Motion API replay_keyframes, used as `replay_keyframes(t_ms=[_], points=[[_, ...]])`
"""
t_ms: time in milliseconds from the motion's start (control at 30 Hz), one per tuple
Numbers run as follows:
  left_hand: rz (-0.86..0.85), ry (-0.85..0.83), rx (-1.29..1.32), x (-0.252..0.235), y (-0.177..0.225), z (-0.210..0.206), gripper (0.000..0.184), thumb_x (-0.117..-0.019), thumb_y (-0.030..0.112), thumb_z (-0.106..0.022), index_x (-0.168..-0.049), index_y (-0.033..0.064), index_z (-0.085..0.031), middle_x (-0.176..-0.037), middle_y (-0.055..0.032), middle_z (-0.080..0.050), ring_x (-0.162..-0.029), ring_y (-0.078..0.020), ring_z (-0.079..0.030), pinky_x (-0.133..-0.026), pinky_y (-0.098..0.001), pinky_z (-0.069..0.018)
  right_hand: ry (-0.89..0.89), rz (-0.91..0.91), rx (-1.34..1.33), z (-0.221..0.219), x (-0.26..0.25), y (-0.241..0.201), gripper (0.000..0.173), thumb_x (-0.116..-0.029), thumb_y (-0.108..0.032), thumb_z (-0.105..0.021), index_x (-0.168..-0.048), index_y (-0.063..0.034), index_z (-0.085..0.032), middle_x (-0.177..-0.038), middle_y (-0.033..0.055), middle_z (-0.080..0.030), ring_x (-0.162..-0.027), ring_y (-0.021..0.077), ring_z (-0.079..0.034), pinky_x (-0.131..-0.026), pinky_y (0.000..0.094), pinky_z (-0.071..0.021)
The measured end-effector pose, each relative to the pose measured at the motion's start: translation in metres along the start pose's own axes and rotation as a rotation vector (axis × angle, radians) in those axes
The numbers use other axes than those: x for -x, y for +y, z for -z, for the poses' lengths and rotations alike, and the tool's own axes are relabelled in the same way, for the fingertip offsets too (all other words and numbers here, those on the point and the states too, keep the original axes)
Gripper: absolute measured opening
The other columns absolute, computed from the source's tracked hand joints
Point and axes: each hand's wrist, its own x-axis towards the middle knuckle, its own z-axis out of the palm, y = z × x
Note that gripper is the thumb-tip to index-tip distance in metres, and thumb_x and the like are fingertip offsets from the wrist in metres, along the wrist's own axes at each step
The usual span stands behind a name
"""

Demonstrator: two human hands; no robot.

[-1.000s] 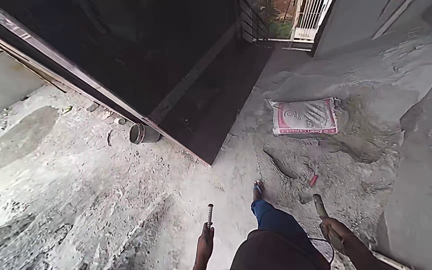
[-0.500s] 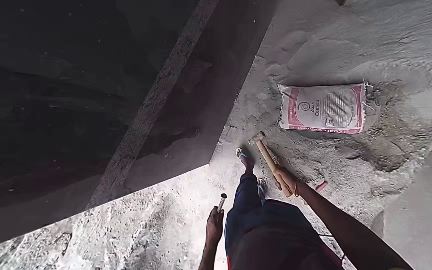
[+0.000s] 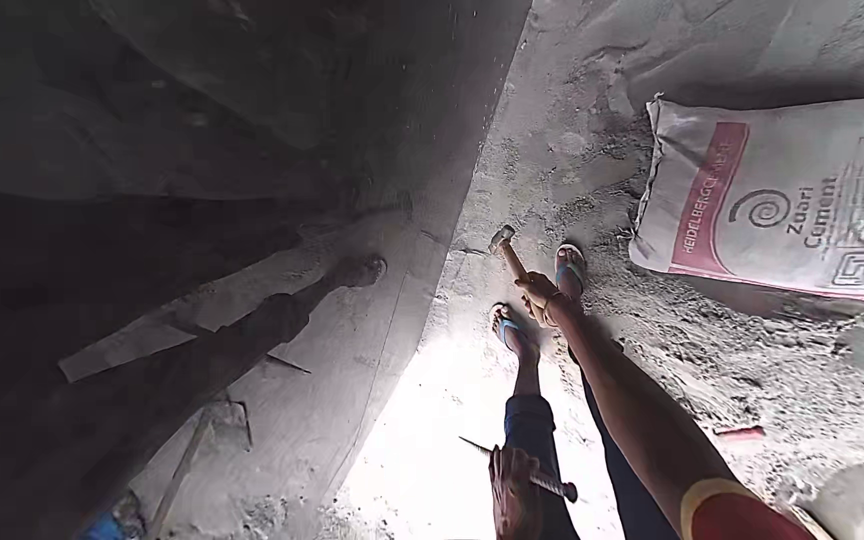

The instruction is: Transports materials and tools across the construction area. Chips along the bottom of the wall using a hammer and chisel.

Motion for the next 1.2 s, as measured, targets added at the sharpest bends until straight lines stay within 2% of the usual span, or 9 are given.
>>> replay_keyframes(t_ms=[167,300,467,633,733,833,933,1033,1200], points=[[-0.009,-0.06,-0.103,-0.005,0.008,-0.04,0.027,-0.0946,0.028,-0.06,-0.089,0.0054,-0.073,-0.096,-0.0135,-0.072,-0.104,-0.0339,-0.068,-0.1,-0.0504,-0.0496,0.113,0.179,-0.037,-0.043,-0.133,-0.026,0.046,-0.1085,-0.039,-0.052,-0.143,-0.013,-0.039,-0.088,0.0167,-0.06,-0.064,0.0262,-0.062,-0.06,0.0429,-0.0551],[0.07,-0.126,-0.035,-0.022,0.01,-0.048,0.027,-0.0958,0.025,-0.059,-0.089,0.0027,-0.072,-0.096,-0.0146,-0.071,-0.102,-0.0332,-0.068,-0.097,-0.0491,-0.0512,-0.041,0.027,0.423,-0.065,-0.176,-0.017,0.05,-0.1061,-0.029,-0.053,-0.149,-0.0067,-0.04,-0.118,0.0257,-0.066,-0.102,0.0374,-0.069,-0.089,0.0547,-0.0552],[0.077,-0.159,-0.081,-0.039,0.02,-0.031,0.029,-0.0972,0.03,-0.059,-0.087,0.0073,-0.073,-0.093,-0.0097,-0.071,-0.1,-0.0295,-0.068,-0.096,-0.0474,-0.0516,-0.161,-0.053,-0.011,-0.051,-0.173,-0.015,0.031,-0.1054,-0.028,-0.06,-0.126,-0.0085,-0.049,-0.073,0.0038,-0.052,-0.05,0.0106,-0.051,-0.045,0.0249,-0.0457],[0.068,-0.175,-0.065,-0.041,0.016,-0.027,0.029,-0.0977,0.031,-0.058,-0.088,0.0075,-0.073,-0.094,-0.0095,-0.072,-0.099,-0.029,-0.068,-0.096,-0.0468,-0.0521,0.099,0.188,-0.047,-0.035,-0.135,-0.046,0.049,-0.1045,-0.042,-0.058,-0.145,-0.0191,-0.041,-0.081,0.014,-0.059,-0.055,0.0229,-0.055,-0.053,0.0404,-0.051],[0.075,-0.19,-0.049,-0.044,0.012,-0.029,0.029,-0.0978,0.03,-0.058,-0.089,0.0065,-0.073,-0.094,-0.01,-0.071,-0.099,-0.0293,-0.068,-0.095,-0.0471,-0.0521,0.242,0.249,0.127,-0.05,-0.146,-0.043,0.048,-0.1053,-0.039,-0.053,-0.144,-0.0138,-0.039,-0.085,0.0221,-0.063,-0.064,0.0364,-0.063,-0.059,0.0538,-0.0524],[0.083,-0.202,-0.051,-0.046,0.012,-0.023,0.029,-0.0969,0.028,-0.058,-0.087,0.0052,-0.073,-0.094,-0.011,-0.072,-0.099,-0.03,-0.069,-0.096,-0.0478,-0.0519,-0.001,0.033,0.51,-0.057,-0.169,-0.022,0.047,-0.1035,-0.025,-0.055,-0.145,-0.0069,-0.042,-0.109,0.0234,-0.068,-0.094,0.0352,-0.071,-0.083,0.0534,-0.0568],[0.098,-0.214,-0.067,-0.044,0.012,-0.016,0.03,-0.0976,0.03,-0.058,-0.087,0.0061,-0.073,-0.094,-0.0106,-0.072,-0.1,-0.0293,-0.069,-0.097,-0.0469,-0.0514,-0.145,-0.124,0.429,-0.047,-0.173,-0.005,0.035,-0.1024,-0.027,-0.061,-0.13,-0.0079,-0.051,-0.085,0.0076,-0.055,-0.061,0.0144,-0.054,-0.055,0.031,-0.0488],[0.09,-0.215,-0.063,-0.049,0.01,-0.013,0.03,-0.0978,0.029,-0.057,-0.088,0.005,-0.073,-0.094,-0.0117,-0.072,-0.1,-0.0306,-0.069,-0.097,-0.0482,-0.0511,-0.121,-0.074,0.288,-0.025,-0.163,-0.017,0.034,-0.102,-0.028,-0.064,-0.127,-0.0077,-0.052,-0.078,0.0063,-0.052,-0.055,0.0131,-0.05,-0.051,0.0284,-0.0456],[0.095,-0.232,-0.082,-0.045,0.009,-0.019,0.033,-0.0986,0.032,-0.056,-0.087,0.0052,-0.072,-0.094,-0.0109,-0.072,-0.099,-0.0296,-0.069,-0.095,-0.0478,-0.0518,0.127,0.142,0.134,-0.027,-0.152,-0.041,0.048,-0.1037,-0.038,-0.057,-0.144,-0.017,-0.042,-0.086,0.0187,-0.062,-0.06,0.0283,-0.059,-0.055,0.0458,-0.0514]])
